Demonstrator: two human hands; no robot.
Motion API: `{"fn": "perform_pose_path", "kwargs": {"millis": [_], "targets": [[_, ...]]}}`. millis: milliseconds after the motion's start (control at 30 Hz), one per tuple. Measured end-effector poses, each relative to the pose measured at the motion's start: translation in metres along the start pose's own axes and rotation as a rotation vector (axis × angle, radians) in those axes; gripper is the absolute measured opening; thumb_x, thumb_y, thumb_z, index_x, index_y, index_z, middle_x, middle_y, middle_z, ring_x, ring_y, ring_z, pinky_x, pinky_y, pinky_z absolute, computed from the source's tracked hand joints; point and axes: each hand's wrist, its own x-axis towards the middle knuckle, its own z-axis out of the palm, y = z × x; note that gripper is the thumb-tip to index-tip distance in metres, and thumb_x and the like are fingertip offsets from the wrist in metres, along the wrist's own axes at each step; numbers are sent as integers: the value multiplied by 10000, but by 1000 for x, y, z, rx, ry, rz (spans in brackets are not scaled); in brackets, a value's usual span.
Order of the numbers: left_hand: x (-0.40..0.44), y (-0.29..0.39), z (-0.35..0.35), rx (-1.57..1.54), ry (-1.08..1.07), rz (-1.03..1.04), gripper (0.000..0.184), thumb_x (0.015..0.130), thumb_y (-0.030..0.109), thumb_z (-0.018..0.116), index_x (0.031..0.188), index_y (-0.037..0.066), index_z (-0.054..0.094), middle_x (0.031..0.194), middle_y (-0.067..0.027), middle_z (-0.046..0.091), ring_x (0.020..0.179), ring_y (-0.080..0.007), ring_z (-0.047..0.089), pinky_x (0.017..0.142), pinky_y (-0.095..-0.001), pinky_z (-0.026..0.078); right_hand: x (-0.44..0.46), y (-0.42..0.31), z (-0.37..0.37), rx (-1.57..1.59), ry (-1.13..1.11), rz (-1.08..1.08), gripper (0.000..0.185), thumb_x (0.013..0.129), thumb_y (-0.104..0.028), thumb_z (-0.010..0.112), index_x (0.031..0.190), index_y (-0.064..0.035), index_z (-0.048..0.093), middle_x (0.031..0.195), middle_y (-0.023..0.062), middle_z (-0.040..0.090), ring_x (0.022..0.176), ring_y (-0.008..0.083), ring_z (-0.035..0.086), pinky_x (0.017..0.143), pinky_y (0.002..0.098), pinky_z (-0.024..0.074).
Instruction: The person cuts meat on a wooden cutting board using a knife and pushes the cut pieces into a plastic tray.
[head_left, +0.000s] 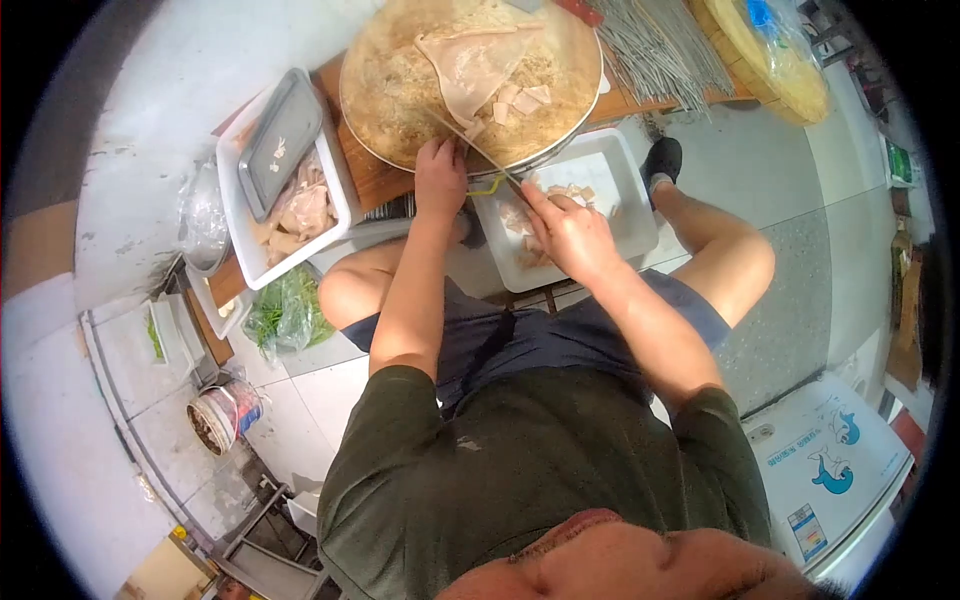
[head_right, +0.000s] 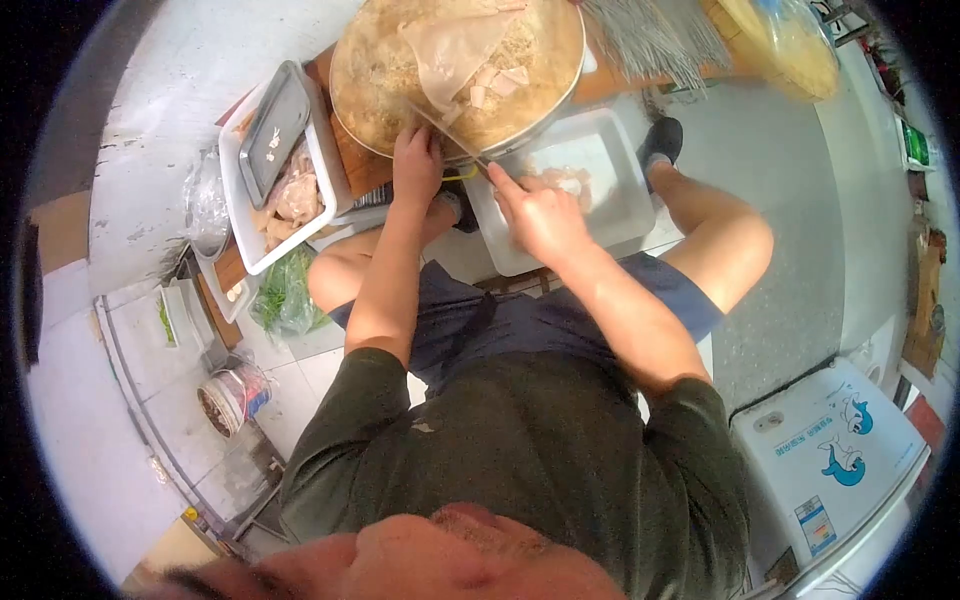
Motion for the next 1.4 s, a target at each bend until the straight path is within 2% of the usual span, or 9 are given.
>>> {"fn": "perform_pose_path", "kwargs": {"millis": [67, 167, 367, 467, 767, 1067, 1267, 1367, 1400], "targets": [[-4, -3, -6, -68, 36, -54, 210, 896, 47, 640, 1100, 3, 672, 1134, -185, 654, 1057, -386, 621, 912, -447, 528, -3, 5, -1, 85, 65, -8, 424, 926, -195, 695, 1343, -141, 644, 966, 155, 709, 773, 369, 697, 670, 467, 579], [-7, -3, -21, -200, -61, -206, 218, 900, 58, 657, 1108, -7, 674, 1184, -192, 651, 1085, -385, 633, 933, -434, 538, -16, 3, -14, 126, 119, 11, 391, 931, -157, 705, 1319, -134, 668, 1051, 170, 739, 859, 384, 720, 739, 430, 604], [-11, -4, -36, -325, -116, -279, 195, 902, 56, 662, 1083, -12, 690, 1171, -181, 659, 1016, -385, 663, 881, -414, 554, -40, -17, -32, 202, 53, 42, 400, 913, -113, 719, 1310, -110, 673, 1057, 184, 735, 868, 385, 720, 736, 427, 598], [-12, -7, -37, -217, -130, -173, 180, 897, 41, 651, 1062, -17, 695, 1154, -180, 674, 1032, -374, 662, 890, -413, 549, -45, -24, -29, 178, 9, 39, 407, 903, -101, 724, 1307, -106, 674, 1057, 176, 737, 864, 378, 722, 725, 425, 596], [-13, -7, -30, -105, -81, -125, 198, 869, 34, 649, 1053, 16, 722, 1109, -160, 707, 1060, -361, 639, 937, -425, 524, -42, -22, -23, 124, -27, 8, 413, 907, -136, 722, 1317, -117, 671, 1014, 138, 738, 802, 367, 714, 684, 433, 594], [-3, -9, -36, -60, -208, -91, 184, 853, 64, 650, 1018, 17, 719, 1035, -165, 699, 1025, -380, 615, 925, -455, 512, -7, -22, -4, -47, -110, 1, 414, 930, -187, 695, 1342, -177, 657, 1010, 129, 727, 788, 367, 713, 659, 470, 588], [-8, 1, -38, -47, -161, -69, 177, 866, 95, 640, 1005, -11, 667, 957, -199, 660, 964, -403, 604, 861, -481, 502, -2, -16, -3, 65, -82, 3, 397, 944, -175, 687, 1340, -175, 661, 1041, 151, 723, 882, 366, 707, 733, 442, 590], [-1, -6, -26, -106, -133, -180, 171, 881, 97, 644, 1013, -11, 665, 957, -202, 657, 940, -407, 610, 832, -484, 498, -22, 10, -6, 246, 164, -74, 450, 925, -121, 693, 1371, -146, 638, 1071, 142, 740, 751, 332, 710, 675, 445, 583], [0, -6, -20, -136, -76, -193, 168, 887, 96, 644, 1012, -13, 665, 952, -200, 657, 934, -406, 612, 828, -481, 499, -30, 25, -7, 284, 191, -24, 450, 941, -114, 683, 1387, -132, 627, 1133, 135, 734, 734, 284, 703, 660, 412, 574]]}}
